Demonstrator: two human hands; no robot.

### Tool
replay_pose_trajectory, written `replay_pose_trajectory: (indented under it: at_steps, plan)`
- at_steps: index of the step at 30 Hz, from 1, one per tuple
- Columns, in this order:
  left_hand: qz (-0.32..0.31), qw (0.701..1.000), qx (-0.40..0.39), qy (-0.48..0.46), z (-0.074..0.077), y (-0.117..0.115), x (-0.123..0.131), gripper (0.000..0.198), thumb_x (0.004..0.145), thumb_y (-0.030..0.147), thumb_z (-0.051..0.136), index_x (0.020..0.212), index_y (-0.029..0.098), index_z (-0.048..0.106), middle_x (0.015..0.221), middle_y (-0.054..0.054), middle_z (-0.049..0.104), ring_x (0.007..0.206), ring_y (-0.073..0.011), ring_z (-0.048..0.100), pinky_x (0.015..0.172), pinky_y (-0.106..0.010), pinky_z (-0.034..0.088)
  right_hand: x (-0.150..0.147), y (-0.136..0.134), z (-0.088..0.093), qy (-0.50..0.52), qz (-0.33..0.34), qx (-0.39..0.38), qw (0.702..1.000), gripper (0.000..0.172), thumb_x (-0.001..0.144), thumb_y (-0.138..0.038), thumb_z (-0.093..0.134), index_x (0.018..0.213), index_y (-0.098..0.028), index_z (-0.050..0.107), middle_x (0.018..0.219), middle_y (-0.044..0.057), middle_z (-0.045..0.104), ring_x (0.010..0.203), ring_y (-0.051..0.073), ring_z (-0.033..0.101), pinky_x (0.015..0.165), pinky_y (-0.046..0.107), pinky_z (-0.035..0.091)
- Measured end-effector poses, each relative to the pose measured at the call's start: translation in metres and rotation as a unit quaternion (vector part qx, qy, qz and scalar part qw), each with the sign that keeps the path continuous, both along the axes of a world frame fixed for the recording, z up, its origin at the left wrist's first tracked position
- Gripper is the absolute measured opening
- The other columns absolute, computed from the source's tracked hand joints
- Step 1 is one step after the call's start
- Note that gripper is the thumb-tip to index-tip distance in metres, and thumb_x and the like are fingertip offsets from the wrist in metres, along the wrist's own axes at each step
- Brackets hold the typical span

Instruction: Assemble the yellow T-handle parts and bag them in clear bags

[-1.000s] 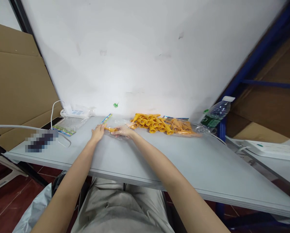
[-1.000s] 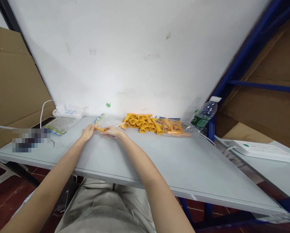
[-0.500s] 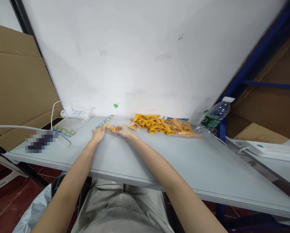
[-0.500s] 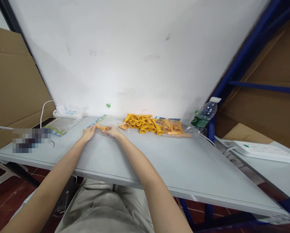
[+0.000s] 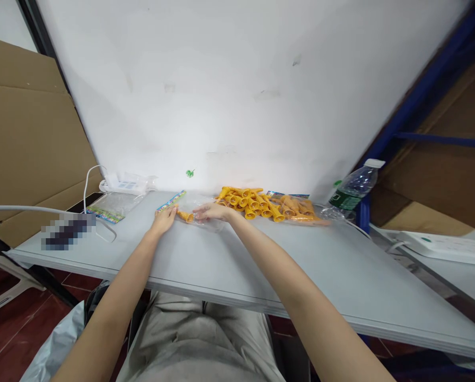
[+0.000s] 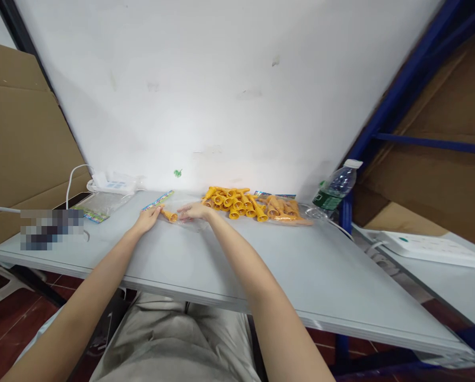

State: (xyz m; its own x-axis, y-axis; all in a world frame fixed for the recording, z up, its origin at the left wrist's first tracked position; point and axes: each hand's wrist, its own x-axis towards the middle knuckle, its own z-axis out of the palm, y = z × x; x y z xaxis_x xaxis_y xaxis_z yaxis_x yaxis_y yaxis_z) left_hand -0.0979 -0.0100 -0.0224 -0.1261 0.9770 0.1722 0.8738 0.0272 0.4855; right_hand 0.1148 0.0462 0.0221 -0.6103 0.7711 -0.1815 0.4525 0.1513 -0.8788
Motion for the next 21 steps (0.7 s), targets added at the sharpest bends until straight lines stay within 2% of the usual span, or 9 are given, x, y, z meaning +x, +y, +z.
replay_pose_trajectory:
  at_steps: [2, 4, 5, 7, 9, 12, 15, 18, 21]
  plan:
    - [0.009, 1.000, -0.006, -0.001, -0.002, 0.001, -0.001, 0.050, 0.099, 0.036, 0.021, 0.135, 0.029, 0.055, 0.148, 0.001, 0.048, 0.141, -0.0205, 0.038, 0.121, -0.048, 0.015, 0.009, 0.005, 0.007, -0.034, -0.035, 0.004, 0.999, 0.010, 0.071, -0.014, 0.074, 0.082, -0.014, 0.073, 0.081, 0.007, 0.073, 0.066, 0.015, 0.067, 0.061, 0.024, 0.050]
    - [0.020, 1.000, -0.012, -0.002, -0.003, 0.002, -0.001, 0.050, 0.099, 0.036, 0.021, 0.136, 0.030, 0.053, 0.150, 0.001, 0.045, 0.142, -0.0216, 0.035, 0.121, -0.051, 0.013, 0.017, 0.011, 0.012, -0.059, -0.089, 0.041, 0.993, 0.001, 0.074, -0.013, 0.070, 0.074, -0.012, 0.069, 0.077, 0.009, 0.072, 0.062, 0.016, 0.065, 0.058, 0.025, 0.049]
    - [0.025, 1.000, -0.014, -0.002, -0.003, 0.002, -0.002, 0.050, 0.099, 0.036, 0.021, 0.137, 0.030, 0.052, 0.151, 0.001, 0.043, 0.142, -0.0219, 0.034, 0.120, -0.053, 0.013, 0.021, 0.014, 0.014, -0.070, -0.125, 0.074, 0.987, 0.002, 0.076, -0.013, 0.067, 0.076, -0.012, 0.069, 0.078, 0.010, 0.072, 0.063, 0.017, 0.065, 0.059, 0.026, 0.049]
    - [0.033, 0.999, -0.016, -0.003, -0.003, 0.002, -0.002, 0.050, 0.099, 0.035, 0.021, 0.138, 0.029, 0.051, 0.152, 0.000, 0.042, 0.143, -0.0226, 0.033, 0.120, -0.055, 0.012, 0.029, 0.018, 0.014, -0.098, -0.199, 0.157, 0.962, 0.015, 0.081, -0.012, 0.058, 0.090, -0.011, 0.070, 0.087, 0.011, 0.072, 0.076, 0.019, 0.066, 0.067, 0.027, 0.050]
    - [0.041, 0.999, -0.017, -0.002, -0.003, 0.001, -0.002, 0.049, 0.098, 0.034, 0.022, 0.139, 0.029, 0.050, 0.152, -0.001, 0.041, 0.143, -0.0234, 0.033, 0.119, -0.058, 0.012, 0.035, 0.019, 0.011, -0.158, -0.255, 0.255, 0.919, 0.028, 0.084, -0.012, 0.052, 0.106, -0.012, 0.068, 0.107, 0.013, 0.070, 0.097, 0.022, 0.064, 0.080, 0.029, 0.048]
    - [0.054, 0.998, -0.017, -0.001, -0.002, 0.001, -0.002, 0.049, 0.098, 0.033, 0.024, 0.139, 0.028, 0.050, 0.152, -0.002, 0.041, 0.143, -0.0238, 0.032, 0.118, -0.060, 0.014, 0.043, 0.016, 0.001, -0.278, -0.243, 0.351, 0.860, 0.033, 0.087, -0.018, 0.049, 0.115, -0.015, 0.066, 0.127, 0.015, 0.060, 0.118, 0.028, 0.053, 0.095, 0.036, 0.040]
    - [0.063, 0.998, -0.015, -0.005, -0.002, 0.001, -0.003, 0.048, 0.098, 0.033, 0.024, 0.138, 0.029, 0.050, 0.152, -0.002, 0.041, 0.144, -0.0232, 0.032, 0.118, -0.060, 0.012, 0.046, 0.012, -0.009, -0.359, -0.192, 0.404, 0.819, 0.035, 0.089, -0.019, 0.045, 0.118, -0.014, 0.065, 0.127, 0.017, 0.059, 0.119, 0.030, 0.050, 0.099, 0.039, 0.034]
    - [0.061, 0.998, -0.016, -0.013, -0.003, 0.002, -0.003, 0.048, 0.097, 0.033, 0.025, 0.138, 0.029, 0.050, 0.153, -0.001, 0.040, 0.144, -0.0228, 0.031, 0.118, -0.060, 0.009, 0.044, 0.009, -0.015, -0.391, -0.180, 0.430, 0.794, 0.039, 0.090, -0.014, 0.039, 0.121, -0.011, 0.063, 0.126, 0.020, 0.059, 0.116, 0.030, 0.050, 0.095, 0.038, 0.032]
    - [0.057, 0.998, -0.017, -0.021, -0.004, 0.002, -0.003, 0.047, 0.097, 0.032, 0.026, 0.138, 0.029, 0.050, 0.153, -0.001, 0.040, 0.144, -0.0230, 0.030, 0.118, -0.061, 0.009, 0.041, 0.009, -0.015, -0.403, -0.177, 0.427, 0.790, 0.040, 0.090, -0.012, 0.036, 0.120, -0.010, 0.063, 0.124, 0.020, 0.059, 0.114, 0.030, 0.050, 0.092, 0.039, 0.031]
